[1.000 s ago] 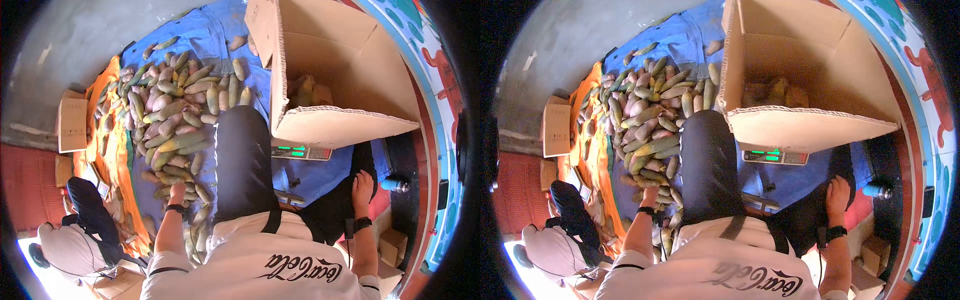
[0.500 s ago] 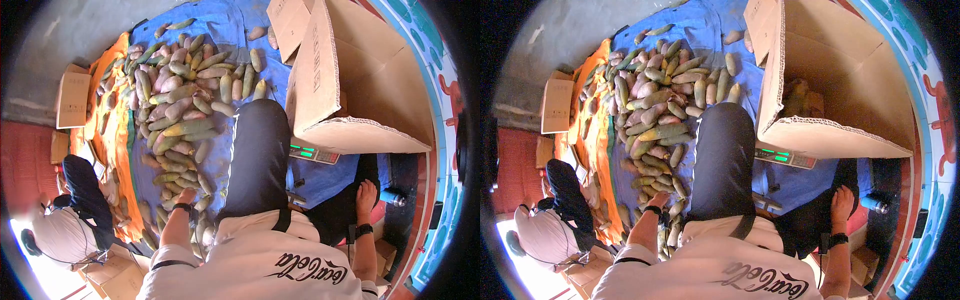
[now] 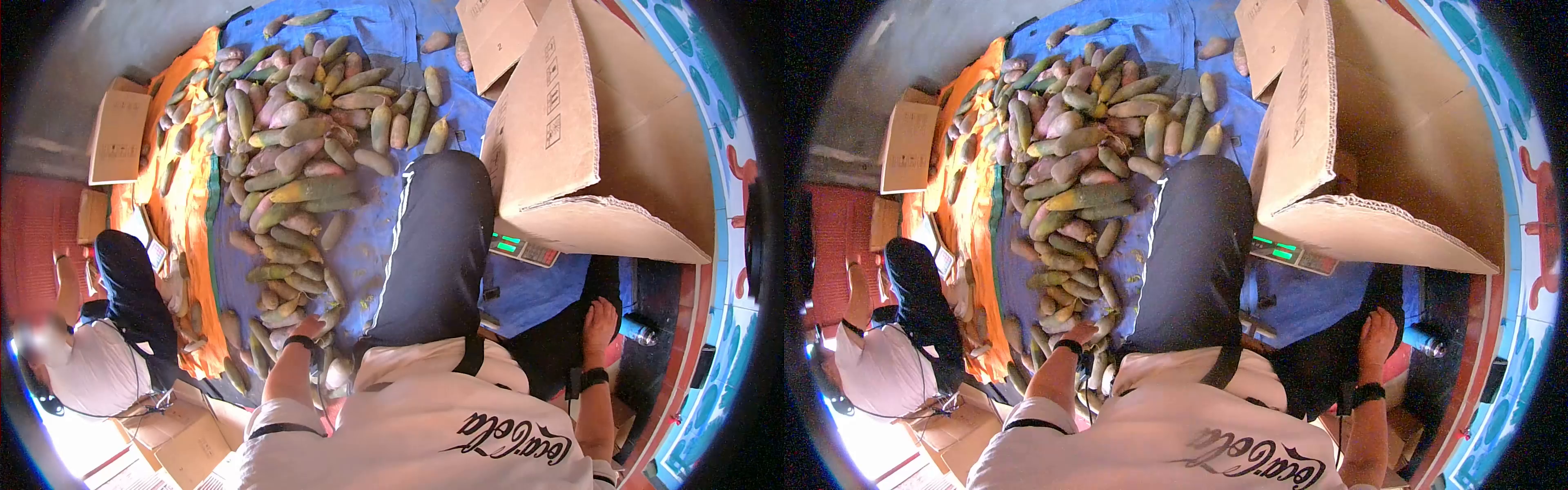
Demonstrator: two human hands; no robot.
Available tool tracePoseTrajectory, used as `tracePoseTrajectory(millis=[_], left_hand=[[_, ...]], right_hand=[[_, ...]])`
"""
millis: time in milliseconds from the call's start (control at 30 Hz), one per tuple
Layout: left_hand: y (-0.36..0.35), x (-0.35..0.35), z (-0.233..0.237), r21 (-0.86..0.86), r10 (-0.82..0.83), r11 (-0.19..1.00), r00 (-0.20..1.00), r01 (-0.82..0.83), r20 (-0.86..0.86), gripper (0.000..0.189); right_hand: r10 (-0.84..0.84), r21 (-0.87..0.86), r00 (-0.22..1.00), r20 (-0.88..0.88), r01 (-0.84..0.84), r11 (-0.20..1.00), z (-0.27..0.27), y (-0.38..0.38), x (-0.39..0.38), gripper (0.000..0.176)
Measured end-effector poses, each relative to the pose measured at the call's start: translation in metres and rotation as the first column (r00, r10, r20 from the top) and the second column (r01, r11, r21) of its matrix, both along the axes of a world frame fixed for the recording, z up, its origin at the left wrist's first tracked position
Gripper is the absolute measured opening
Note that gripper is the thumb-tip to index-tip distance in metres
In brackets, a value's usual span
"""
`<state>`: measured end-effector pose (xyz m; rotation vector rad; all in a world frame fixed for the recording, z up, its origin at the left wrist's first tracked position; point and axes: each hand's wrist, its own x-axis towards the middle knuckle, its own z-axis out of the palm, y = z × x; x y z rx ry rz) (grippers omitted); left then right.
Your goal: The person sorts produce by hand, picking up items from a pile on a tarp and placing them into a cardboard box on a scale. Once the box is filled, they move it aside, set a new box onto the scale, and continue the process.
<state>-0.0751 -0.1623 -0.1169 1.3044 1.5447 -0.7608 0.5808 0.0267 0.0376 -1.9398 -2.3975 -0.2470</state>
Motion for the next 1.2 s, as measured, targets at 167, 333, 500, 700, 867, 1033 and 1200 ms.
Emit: tracePoseTrajectory(millis=[167,333,500,700,867,1033,1200], left_hand=[[-0.019,0.016,0.017,0.069,0.633,0.774,0.766,-0.629,-0.114,0.063],[-0.141,-0.03,-0.171,0.046,0.338,0.941,0.926,-0.335,-0.168,0.062],[-0.06,0.018,-0.002,0.075,0.537,0.837,0.79,-0.542,-0.296,0.073],[-0.086,0.008,-0.013,0.117,0.423,0.904,0.823,-0.411,-0.379,0.049],[-0.063,0.021,0.02,0.141,0.408,0.911,0.788,-0.388,-0.461,0.039],[-0.064,0.019,0.016,0.06,0.348,0.929,0.81,-0.364,-0.471,0.047],[-0.076,0.009,-0.002,0.114,0.239,0.971,0.856,-0.21,-0.459,0.025]], right_hand=[[-0.008,-0.045,1.0,0.016,0.008,0.999,0.002,0.001,0.002,0.018],[0.05,-0.001,0.998,0.041,-0.05,0.999,0.002,0.004,0.005,0.018],[0.054,-0.028,0.997,0.052,-0.053,0.998,-0.002,0.006,0.014,0.017],[0.047,-0.034,0.997,0.06,-0.045,0.998,0.002,0.007,0.01,0.016],[0.045,-0.018,0.997,0.055,-0.044,0.999,0.001,0.007,0.011,0.016],[0.054,-0.027,0.997,0.058,-0.052,0.998,0.008,0.008,0.003,0.016],[0.04,-0.03,0.997,0.069,-0.038,0.999,0.012,0.008,-0.002,0.015]])
